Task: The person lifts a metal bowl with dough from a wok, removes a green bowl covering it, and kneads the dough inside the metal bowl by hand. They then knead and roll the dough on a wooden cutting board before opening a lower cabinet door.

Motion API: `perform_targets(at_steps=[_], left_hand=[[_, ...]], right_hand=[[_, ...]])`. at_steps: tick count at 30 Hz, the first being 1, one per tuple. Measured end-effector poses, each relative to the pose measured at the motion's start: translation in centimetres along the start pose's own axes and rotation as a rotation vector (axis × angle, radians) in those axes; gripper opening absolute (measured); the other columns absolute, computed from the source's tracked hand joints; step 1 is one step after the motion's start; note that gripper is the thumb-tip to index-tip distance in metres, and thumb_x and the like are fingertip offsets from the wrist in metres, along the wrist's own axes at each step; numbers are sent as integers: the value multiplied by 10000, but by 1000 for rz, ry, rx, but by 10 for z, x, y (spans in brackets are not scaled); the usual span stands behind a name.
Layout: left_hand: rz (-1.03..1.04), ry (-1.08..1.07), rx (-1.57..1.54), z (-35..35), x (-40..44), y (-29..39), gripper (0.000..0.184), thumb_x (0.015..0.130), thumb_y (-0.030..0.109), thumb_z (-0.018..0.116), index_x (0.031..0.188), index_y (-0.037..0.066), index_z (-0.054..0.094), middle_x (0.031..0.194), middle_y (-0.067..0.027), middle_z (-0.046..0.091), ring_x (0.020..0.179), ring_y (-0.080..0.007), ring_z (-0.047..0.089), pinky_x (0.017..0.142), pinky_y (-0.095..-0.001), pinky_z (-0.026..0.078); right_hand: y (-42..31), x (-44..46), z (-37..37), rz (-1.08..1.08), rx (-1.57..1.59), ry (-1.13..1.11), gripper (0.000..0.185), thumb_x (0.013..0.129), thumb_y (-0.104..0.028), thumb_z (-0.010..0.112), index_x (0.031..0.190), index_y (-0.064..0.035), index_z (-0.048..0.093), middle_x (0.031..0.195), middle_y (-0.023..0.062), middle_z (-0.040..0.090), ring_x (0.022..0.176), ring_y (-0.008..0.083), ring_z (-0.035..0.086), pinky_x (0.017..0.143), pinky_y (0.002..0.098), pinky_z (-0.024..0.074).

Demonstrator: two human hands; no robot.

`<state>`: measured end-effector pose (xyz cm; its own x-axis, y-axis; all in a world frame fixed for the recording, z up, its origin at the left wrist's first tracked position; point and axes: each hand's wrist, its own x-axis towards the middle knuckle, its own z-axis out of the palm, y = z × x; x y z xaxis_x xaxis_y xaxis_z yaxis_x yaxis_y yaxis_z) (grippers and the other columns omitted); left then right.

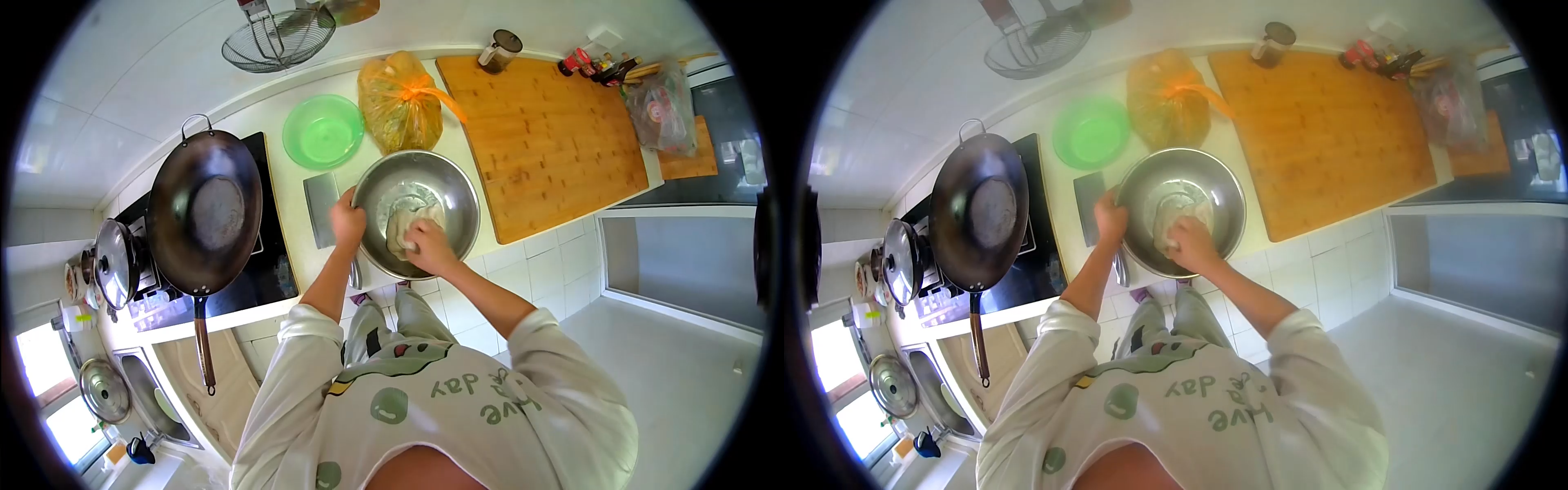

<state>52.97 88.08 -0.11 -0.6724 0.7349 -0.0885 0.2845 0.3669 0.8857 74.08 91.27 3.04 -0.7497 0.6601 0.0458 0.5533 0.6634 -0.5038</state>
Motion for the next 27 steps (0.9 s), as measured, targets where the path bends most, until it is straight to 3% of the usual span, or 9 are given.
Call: perform_targets(at_steps=[2,4,6,9,12,17,20,26,27], left_hand=[[14,-20,39,0,2,1,513,668,-43,466,1136,55,651,932,-233,672,894,-379,653,825,-396,501],[-14,-54,40,4,-2,3,507,678,-44,470,1150,39,634,946,-235,670,888,-388,650,823,-400,501],[-13,-57,22,4,-2,3,494,684,-47,473,1147,29,629,958,-234,669,895,-391,649,822,-405,501],[-9,-43,8,0,-1,1,464,699,-55,483,1135,14,625,975,-232,668,910,-394,645,818,-415,501],[-62,-60,-22,2,-4,-1,437,717,-57,506,1131,13,623,974,-228,669,924,-391,645,814,-420,501],[0,-75,112,5,8,-4,433,744,-47,551,1168,25,600,951,-226,669,905,-395,648,792,-419,505],[-68,-111,140,7,9,-7,366,752,-6,553,1112,17,616,937,-226,665,881,-392,648,782,-417,497],[-1,-65,264,7,14,0,362,732,-16,524,1078,24,623,925,-229,662,878,-398,645,776,-420,499],[9,-56,210,7,16,-5,364,729,-12,516,1073,26,628,926,-230,662,879,-397,645,778,-420,499]], right_hand=[[-4,8,-20,-8,-16,-45,196,702,-280,686,761,-93,676,910,102,621,953,236,598,776,419,387],[4,50,-28,452,-246,-368,288,718,-374,677,673,-90,657,893,62,631,928,215,600,802,435,372],[10,71,-14,478,-253,-469,391,725,-459,661,795,-74,660,1010,98,631,967,233,583,876,417,363],[28,51,29,-177,-272,-96,560,753,-454,648,1142,-58,574,1193,139,561,1065,283,531,939,438,354],[32,38,37,-134,-153,-42,563,743,-451,653,1156,-73,585,1093,113,562,1050,277,518,895,444,367],[39,91,62,-74,-178,166,239,737,-372,688,785,-138,680,805,36,549,864,238,532,798,392,382],[43,121,64,4,-203,46,244,741,-379,682,750,-135,676,779,48,551,868,237,532,788,398,380],[52,129,69,-54,-223,192,271,739,-372,670,682,-109,644,770,104,609,794,287,578,793,447,421],[56,124,63,-104,-55,85,297,748,-384,642,717,-90,669,767,133,627,773,315,597,765,456,447]])
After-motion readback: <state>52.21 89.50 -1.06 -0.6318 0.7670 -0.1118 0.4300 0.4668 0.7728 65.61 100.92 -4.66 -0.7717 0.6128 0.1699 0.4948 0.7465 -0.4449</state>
